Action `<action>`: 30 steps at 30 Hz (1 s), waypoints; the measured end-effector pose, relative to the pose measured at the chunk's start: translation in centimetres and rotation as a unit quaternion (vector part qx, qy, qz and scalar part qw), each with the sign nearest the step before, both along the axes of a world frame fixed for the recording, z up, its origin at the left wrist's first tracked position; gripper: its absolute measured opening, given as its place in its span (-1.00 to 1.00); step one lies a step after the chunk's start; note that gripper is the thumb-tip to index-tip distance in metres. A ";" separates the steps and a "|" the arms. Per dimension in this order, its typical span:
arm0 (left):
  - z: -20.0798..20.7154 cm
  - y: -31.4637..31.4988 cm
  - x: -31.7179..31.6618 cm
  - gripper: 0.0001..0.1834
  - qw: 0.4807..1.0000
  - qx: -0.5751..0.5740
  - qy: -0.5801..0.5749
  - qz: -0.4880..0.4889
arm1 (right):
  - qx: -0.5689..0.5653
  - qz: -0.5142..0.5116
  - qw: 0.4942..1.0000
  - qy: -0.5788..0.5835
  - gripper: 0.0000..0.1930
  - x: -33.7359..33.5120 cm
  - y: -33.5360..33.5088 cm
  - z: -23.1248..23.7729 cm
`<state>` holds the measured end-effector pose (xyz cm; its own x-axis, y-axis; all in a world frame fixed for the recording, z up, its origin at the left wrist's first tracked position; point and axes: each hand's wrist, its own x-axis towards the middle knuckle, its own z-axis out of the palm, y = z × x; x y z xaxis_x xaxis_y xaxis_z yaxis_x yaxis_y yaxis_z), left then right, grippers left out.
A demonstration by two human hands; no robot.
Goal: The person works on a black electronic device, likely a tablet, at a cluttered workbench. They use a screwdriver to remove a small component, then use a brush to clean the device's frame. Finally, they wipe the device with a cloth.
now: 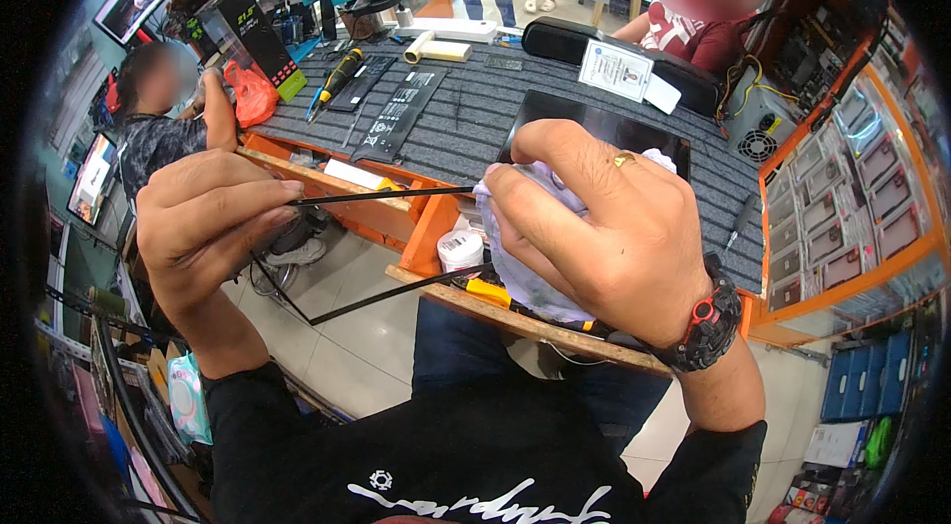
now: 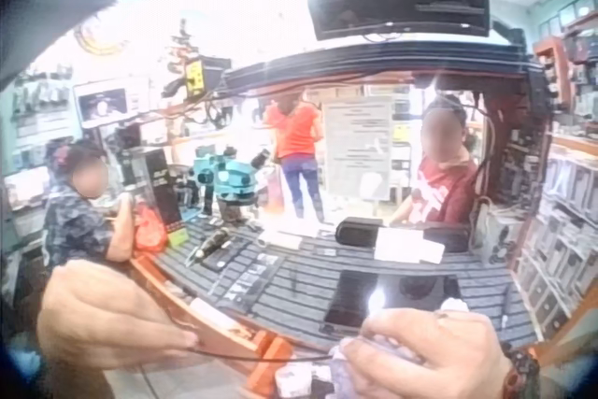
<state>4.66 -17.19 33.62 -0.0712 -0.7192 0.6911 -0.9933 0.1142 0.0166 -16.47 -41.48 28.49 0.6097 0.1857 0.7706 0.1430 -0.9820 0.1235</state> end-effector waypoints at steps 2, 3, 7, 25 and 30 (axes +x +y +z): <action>0.3 0.4 0.1 -0.79 1.000 0.009 -0.013 -0.001 | -0.004 -0.004 1.000 0.002 -0.63 -0.3 -0.2 0.0; 0.4 0.5 0.2 -0.79 1.000 0.006 -0.016 -0.003 | -0.005 -0.006 1.000 0.004 -0.63 -0.4 -0.3 0.0; 1.0 1.0 0.4 -0.76 0.999 0.031 -0.021 -0.022 | -0.003 -0.013 1.000 0.006 -0.62 -0.9 -0.6 0.0; 1.3 5.1 2.2 -0.75 1.000 0.024 0.015 0.003 | -0.020 -0.073 0.997 0.008 -0.65 -4.0 -3.1 -0.4; 1.3 5.7 3.1 -0.77 0.999 0.027 0.020 0.003 | -0.017 -0.091 0.996 0.017 -0.66 -4.9 -3.4 -0.3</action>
